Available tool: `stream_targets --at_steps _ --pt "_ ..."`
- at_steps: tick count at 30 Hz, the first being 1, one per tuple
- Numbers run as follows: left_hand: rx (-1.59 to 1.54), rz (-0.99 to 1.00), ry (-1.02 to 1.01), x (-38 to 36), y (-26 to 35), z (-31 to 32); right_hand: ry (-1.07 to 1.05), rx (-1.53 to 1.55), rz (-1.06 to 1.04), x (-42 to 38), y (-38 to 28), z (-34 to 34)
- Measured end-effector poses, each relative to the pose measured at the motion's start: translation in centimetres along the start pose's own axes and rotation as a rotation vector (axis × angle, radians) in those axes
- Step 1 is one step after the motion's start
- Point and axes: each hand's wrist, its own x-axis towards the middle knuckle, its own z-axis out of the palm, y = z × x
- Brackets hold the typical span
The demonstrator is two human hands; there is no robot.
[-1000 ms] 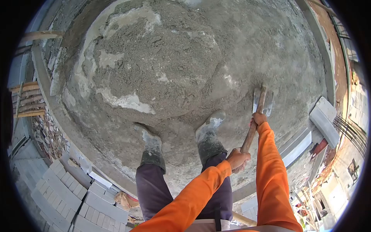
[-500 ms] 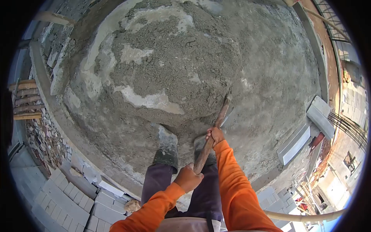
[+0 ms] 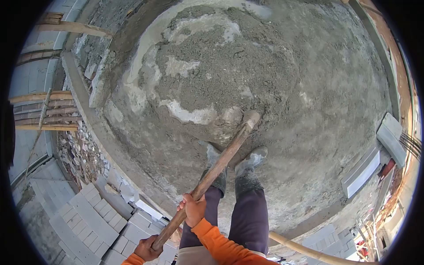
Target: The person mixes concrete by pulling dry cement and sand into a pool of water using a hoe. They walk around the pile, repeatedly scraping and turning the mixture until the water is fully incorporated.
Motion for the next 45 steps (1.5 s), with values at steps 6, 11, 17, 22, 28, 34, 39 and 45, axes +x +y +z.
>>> stream_targets --at_steps 6,11,17,22,28,34,39,45 --pt "-0.060 0.116 -0.091 5.1 3.4 3.8 0.087 0.058 -0.275 -2.6 -8.5 -1.9" --pt "-0.264 0.162 -0.540 13.4 15.1 14.8 0.325 0.021 -0.507 0.3 -21.5 -15.4" --pt "-0.448 0.125 -0.589 18.6 22.5 30.6 0.644 -0.306 -0.356 9.2 -29.8 -33.9" --pt "-0.519 -0.141 -0.780 24.5 20.0 31.5 0.628 -0.385 -0.185 18.4 -26.1 -38.6" --pt "-0.229 -0.170 -0.732 27.4 9.3 16.9 0.520 -0.195 -0.098 23.5 -14.0 -27.3" --pt "0.159 0.081 -0.451 25.3 2.6 0.9 0.194 0.231 0.051 26.8 -2.0 -12.8" --pt "0.270 0.202 -0.471 23.7 2.4 -7.2 0.173 0.400 0.003 22.9 1.7 -4.4" --pt "0.349 0.228 -0.477 17.7 2.2 -16.9 0.134 0.598 -0.131 13.5 5.7 5.0"
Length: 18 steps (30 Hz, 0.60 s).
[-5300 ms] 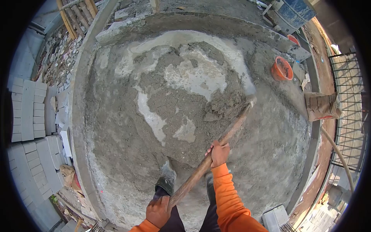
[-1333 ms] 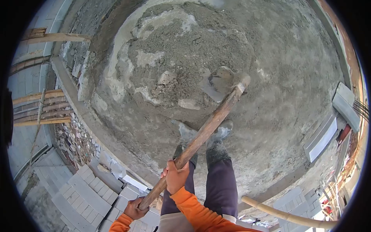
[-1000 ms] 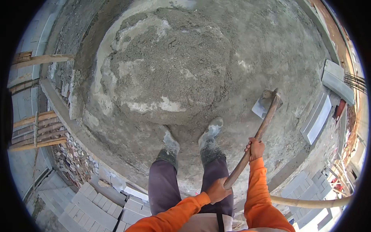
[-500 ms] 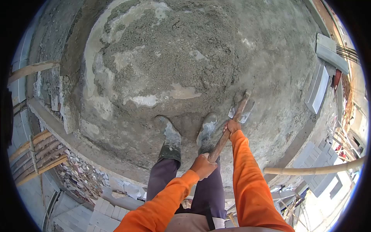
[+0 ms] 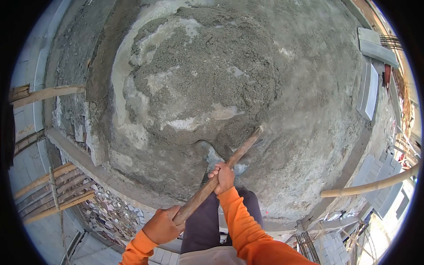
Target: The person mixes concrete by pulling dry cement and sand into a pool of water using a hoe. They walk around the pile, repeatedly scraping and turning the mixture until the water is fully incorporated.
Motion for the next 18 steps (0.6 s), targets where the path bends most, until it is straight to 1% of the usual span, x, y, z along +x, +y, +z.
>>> stream_targets --at_steps 1,3,4,5,7,8,10,11,13,14,15,16,17,18 --pt "0.044 0.017 0.057 -2.5 -0.4 -0.8 -0.005 0.000 -0.034 -2.9 1.5 1.4" --pt "0.120 0.035 0.150 -7.2 0.1 -2.5 -0.032 0.056 -0.033 -7.7 4.1 4.1" --pt "0.148 0.029 0.181 -9.1 0.8 -3.0 -0.101 0.110 0.006 -9.4 5.2 5.1" --pt "0.151 -0.025 0.148 -10.4 1.5 -3.5 -0.163 0.166 0.045 -11.1 5.9 5.6" --pt "0.160 -0.123 0.103 -12.0 2.5 -4.0 -0.136 0.208 0.030 -13.7 5.3 7.0" --pt "0.145 -0.109 0.094 -12.3 2.1 -3.8 -0.117 0.228 0.023 -14.6 4.7 7.1" --pt "0.112 -0.064 0.078 -11.2 0.4 -2.9 -0.053 0.255 -0.095 -15.0 2.6 5.6" --pt "0.065 -0.050 0.023 -9.6 1.0 -1.7 -0.023 0.255 -0.155 -14.9 1.0 3.8" --pt "0.066 0.086 -0.028 -5.5 2.0 2.6 0.038 0.225 -0.277 -13.2 -2.4 -1.5" --pt "0.080 0.053 -0.100 -3.0 2.0 5.6 0.065 0.201 -0.339 -11.3 -4.2 -5.1" --pt "0.075 0.069 -0.192 -0.4 1.5 9.0 0.122 0.182 -0.372 -9.4 -6.1 -8.8" --pt "0.081 0.114 -0.252 1.9 1.9 12.5 0.185 0.134 -0.422 -7.7 -8.1 -12.6" --pt "0.023 0.231 -0.256 4.6 0.3 17.4 0.232 0.106 -0.422 -5.6 -10.1 -16.5" --pt "-0.021 0.115 -0.384 6.6 2.9 19.9 0.234 0.068 -0.426 -3.1 -11.9 -21.1"
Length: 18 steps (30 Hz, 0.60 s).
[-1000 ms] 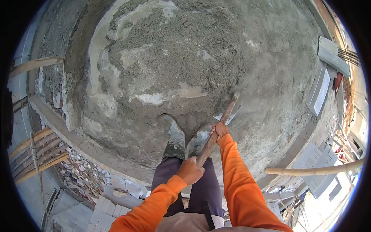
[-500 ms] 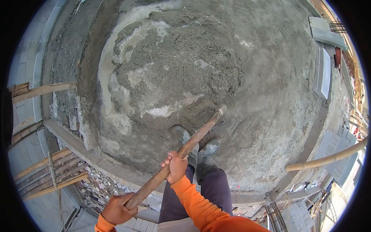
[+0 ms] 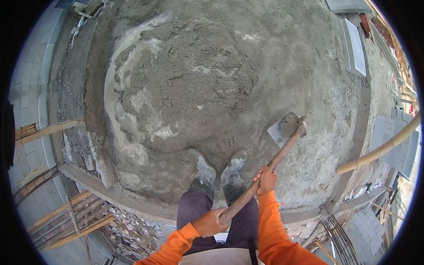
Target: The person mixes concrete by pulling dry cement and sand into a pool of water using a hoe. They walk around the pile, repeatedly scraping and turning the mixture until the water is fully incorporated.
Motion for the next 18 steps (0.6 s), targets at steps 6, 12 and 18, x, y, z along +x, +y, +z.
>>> stream_targets --at_steps 6,12,18 --pt "-0.439 -0.203 -0.102 13.6 1.8 9.7 0.119 -0.375 0.190 16.2 -1.9 -12.1" --pt "-0.250 -0.312 -0.041 11.4 -5.7 0.8 0.092 -0.398 0.311 15.9 9.7 -5.4" --pt "0.168 -0.171 0.111 0.4 -10.0 -14.1 0.031 -0.130 0.385 7.7 20.0 9.4"
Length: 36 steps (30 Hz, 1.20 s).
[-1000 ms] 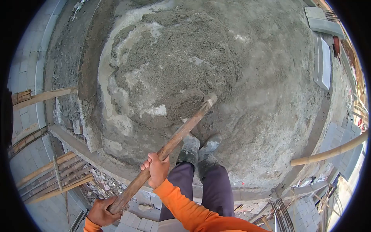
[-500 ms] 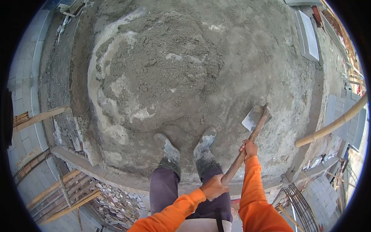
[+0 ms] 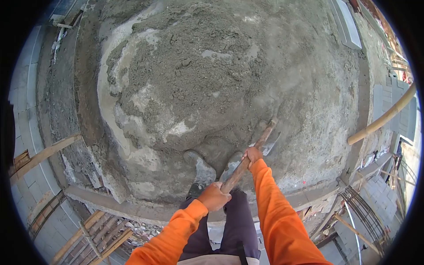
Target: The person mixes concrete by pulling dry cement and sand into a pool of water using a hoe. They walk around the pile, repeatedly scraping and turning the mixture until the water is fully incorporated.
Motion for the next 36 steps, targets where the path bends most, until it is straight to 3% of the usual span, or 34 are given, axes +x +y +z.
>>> stream_targets --at_steps 4,6,9,14,16,18,20,23,27,30,32,36 --pt "0.181 0.008 0.064 -5.1 -2.6 -7.3 -0.148 0.128 0.077 -5.0 5.2 9.8" --pt "0.256 -0.005 0.045 -8.4 -0.3 -9.6 -0.200 0.205 0.102 -8.1 6.1 11.3" --pt "0.332 -0.042 0.005 -12.3 3.3 -10.2 -0.375 0.552 0.189 -9.3 8.0 10.0" --pt "0.371 -0.017 -0.037 -20.5 4.0 -15.2 -0.362 0.680 0.100 -21.3 9.5 13.7" --pt "0.610 0.126 0.176 -24.7 2.3 -17.1 -0.344 0.701 0.072 -25.7 10.0 16.3" --pt "1.026 0.104 0.405 -28.1 4.0 -18.2 -0.376 0.799 0.015 -28.5 10.1 19.1" --pt "1.248 0.056 0.494 -29.9 4.2 -20.5 -0.424 0.891 0.001 -31.1 9.2 22.2" --pt "1.349 0.213 0.657 -29.3 1.3 -23.9 -0.581 0.902 0.047 -33.5 6.3 24.7" --pt "1.260 0.426 0.574 -20.6 -3.2 -23.7 -0.408 0.935 -0.206 -30.5 3.8 19.9" --pt "0.961 0.609 0.484 -13.0 -2.4 -14.7 -0.197 0.847 -0.473 -27.5 0.3 9.7" --pt "0.795 0.527 0.325 -9.2 -2.5 -7.3 -0.065 0.759 -0.570 -24.2 -0.7 2.6" --pt "0.463 0.364 -0.135 -5.9 -0.2 5.1 0.149 0.572 -0.520 -17.9 -1.1 -10.2"
